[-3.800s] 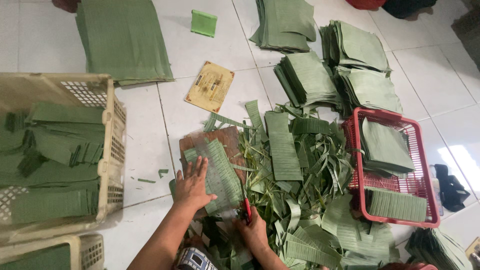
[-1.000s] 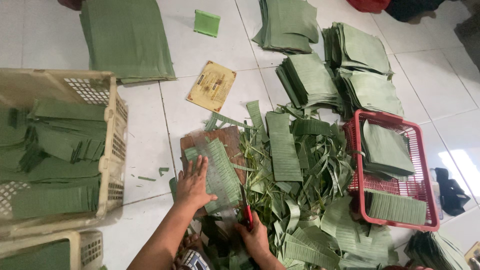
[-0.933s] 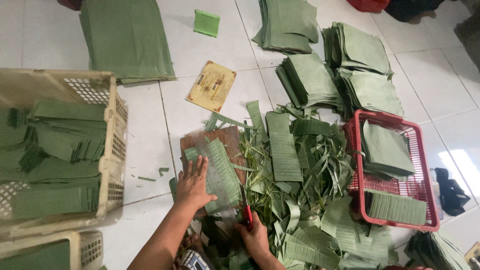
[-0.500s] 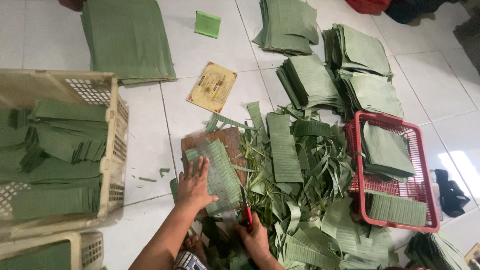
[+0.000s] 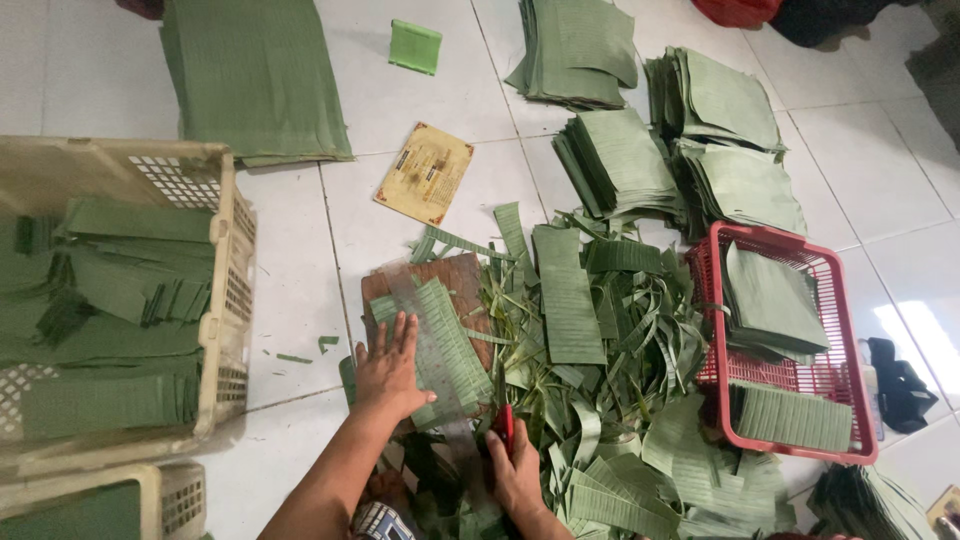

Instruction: The person sits on the floor and trims the edges of folded banana leaf pieces with scissors, using a board and a template as a guide. They stack the trimmed leaves, set trimmed stacks aside, and briefly handle a phone placed on the floor before resuming trimming.

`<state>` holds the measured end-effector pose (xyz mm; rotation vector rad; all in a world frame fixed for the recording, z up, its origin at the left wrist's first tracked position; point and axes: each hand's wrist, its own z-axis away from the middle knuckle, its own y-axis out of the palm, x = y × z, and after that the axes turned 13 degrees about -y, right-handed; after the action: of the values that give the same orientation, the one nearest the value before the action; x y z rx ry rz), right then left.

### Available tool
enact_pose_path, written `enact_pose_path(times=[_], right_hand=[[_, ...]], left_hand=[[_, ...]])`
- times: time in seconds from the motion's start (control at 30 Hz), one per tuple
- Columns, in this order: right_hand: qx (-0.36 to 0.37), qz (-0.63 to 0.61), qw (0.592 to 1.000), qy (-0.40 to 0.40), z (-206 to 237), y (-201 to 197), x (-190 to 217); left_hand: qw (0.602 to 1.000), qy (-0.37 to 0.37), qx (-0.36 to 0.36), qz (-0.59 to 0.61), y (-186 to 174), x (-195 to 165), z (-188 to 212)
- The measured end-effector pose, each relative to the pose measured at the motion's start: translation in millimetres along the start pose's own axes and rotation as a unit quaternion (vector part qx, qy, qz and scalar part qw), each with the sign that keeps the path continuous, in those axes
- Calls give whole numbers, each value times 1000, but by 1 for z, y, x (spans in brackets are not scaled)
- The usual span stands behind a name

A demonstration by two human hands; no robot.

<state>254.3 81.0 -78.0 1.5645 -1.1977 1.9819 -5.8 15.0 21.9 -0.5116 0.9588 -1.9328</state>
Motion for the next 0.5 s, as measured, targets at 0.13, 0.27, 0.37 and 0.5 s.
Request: enact_pose_path(times=[0.13,0.27,0.37,0.5], right_hand=[[35,73,997,3,-29,-4,25],[100,83,991,43,-70,9,53],[114,128,984,-57,-93,23,67],[90,110,990,-22,-100,27,69]], left_hand=[[1000,-5,-3,0,-2,-2,2],[1000,-3,-27,6,-1,-3,2],[999,4,-35,10,1,0,2],[999,19,-44,22,2,5,2]])
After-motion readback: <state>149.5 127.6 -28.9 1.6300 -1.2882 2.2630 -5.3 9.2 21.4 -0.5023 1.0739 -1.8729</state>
